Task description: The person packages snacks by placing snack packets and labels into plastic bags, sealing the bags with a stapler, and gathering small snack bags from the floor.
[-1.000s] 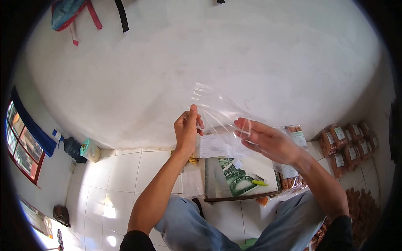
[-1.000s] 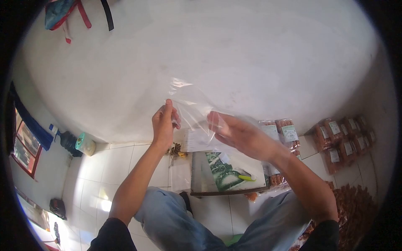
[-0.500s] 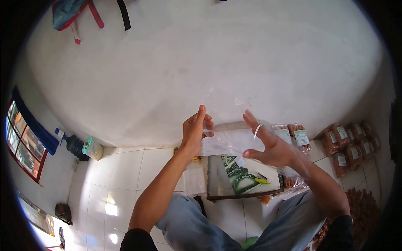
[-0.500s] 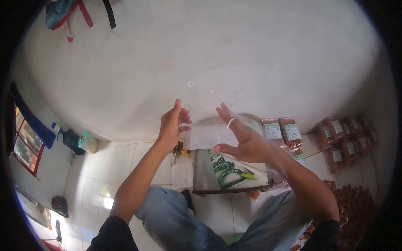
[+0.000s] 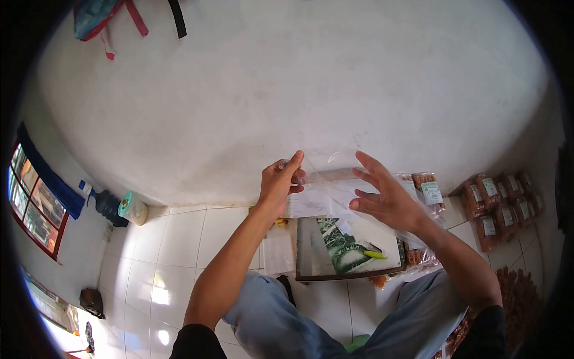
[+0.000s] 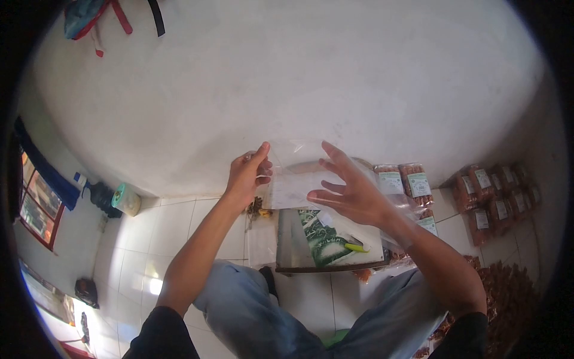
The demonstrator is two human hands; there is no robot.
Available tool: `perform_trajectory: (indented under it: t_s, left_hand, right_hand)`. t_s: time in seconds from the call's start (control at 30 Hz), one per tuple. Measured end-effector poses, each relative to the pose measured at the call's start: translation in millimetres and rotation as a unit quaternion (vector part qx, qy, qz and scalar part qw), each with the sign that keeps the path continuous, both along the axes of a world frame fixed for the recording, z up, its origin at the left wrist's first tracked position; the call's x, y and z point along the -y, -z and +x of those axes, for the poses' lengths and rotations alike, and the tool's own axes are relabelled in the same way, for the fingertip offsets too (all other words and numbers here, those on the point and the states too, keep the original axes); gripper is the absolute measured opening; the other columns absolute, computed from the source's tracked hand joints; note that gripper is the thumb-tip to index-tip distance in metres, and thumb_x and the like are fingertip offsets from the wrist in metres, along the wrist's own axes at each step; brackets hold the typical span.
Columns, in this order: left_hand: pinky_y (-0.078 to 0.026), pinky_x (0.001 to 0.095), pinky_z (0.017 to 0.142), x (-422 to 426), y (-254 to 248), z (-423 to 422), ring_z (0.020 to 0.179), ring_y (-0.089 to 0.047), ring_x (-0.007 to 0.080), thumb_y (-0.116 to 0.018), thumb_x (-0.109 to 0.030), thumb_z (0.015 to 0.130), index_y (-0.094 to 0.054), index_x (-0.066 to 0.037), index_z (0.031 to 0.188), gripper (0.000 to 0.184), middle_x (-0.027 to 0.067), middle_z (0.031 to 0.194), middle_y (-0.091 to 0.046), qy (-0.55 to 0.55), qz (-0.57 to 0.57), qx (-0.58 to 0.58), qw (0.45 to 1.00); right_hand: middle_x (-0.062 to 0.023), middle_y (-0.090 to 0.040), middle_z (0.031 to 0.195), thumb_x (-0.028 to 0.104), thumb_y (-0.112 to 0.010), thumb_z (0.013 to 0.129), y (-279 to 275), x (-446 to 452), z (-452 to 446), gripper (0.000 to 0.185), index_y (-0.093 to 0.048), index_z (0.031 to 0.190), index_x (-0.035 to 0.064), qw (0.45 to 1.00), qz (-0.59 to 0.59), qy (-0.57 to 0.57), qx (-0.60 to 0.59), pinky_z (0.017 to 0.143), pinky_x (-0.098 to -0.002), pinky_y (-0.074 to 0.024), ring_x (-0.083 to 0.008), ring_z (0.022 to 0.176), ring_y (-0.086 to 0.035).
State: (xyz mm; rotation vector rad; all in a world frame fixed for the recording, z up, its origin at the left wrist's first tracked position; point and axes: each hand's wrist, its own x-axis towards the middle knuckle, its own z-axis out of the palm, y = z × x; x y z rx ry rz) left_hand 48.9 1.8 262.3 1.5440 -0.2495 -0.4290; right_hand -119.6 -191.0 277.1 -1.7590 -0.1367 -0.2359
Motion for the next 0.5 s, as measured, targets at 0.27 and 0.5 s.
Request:
perform_trajectory:
  t_s: [0.27, 0.5]
  left_hand:
    - [-0.053, 0.0357, 0.083, 7, -5, -20, 0.101, -0.060, 0.0253, -0.046, -0.080, 0.079, -0.050, -0.002, 0.118, 0.088, 0.0150, 0.115, -0.059, -0.035, -0.224, -0.167, 0.959]
    - [-0.050, 0.0395, 0.095, 29, 11, -60, 0.108, -0.058, 0.0270, -0.054, -0.051, 0.092, -0.051, -0.001, 0.119, 0.058, 0.0148, 0.117, -0.059, 0.156, -0.216, -0.199, 0.943]
  right_hand:
    - [-0.0136, -0.031, 0.149, 0.018, -0.058, 0.096, 19, 21, 16, 0.064, -0.023, 0.147, 0.0001, 0.987, 0.161, 0.001, 0.007, 0.103, -0.0359, -0.0428, -0.0258, 0.131, -0.043]
    - [-0.0100, -0.030, 0.151, 0.014, -0.056, 0.097, 34, 26, 21, 0.066, -0.019, 0.150, 0.0077, 0.995, 0.024, 0.048, 0.089, 0.101, -0.0357, -0.0441, -0.0274, 0.131, -0.042]
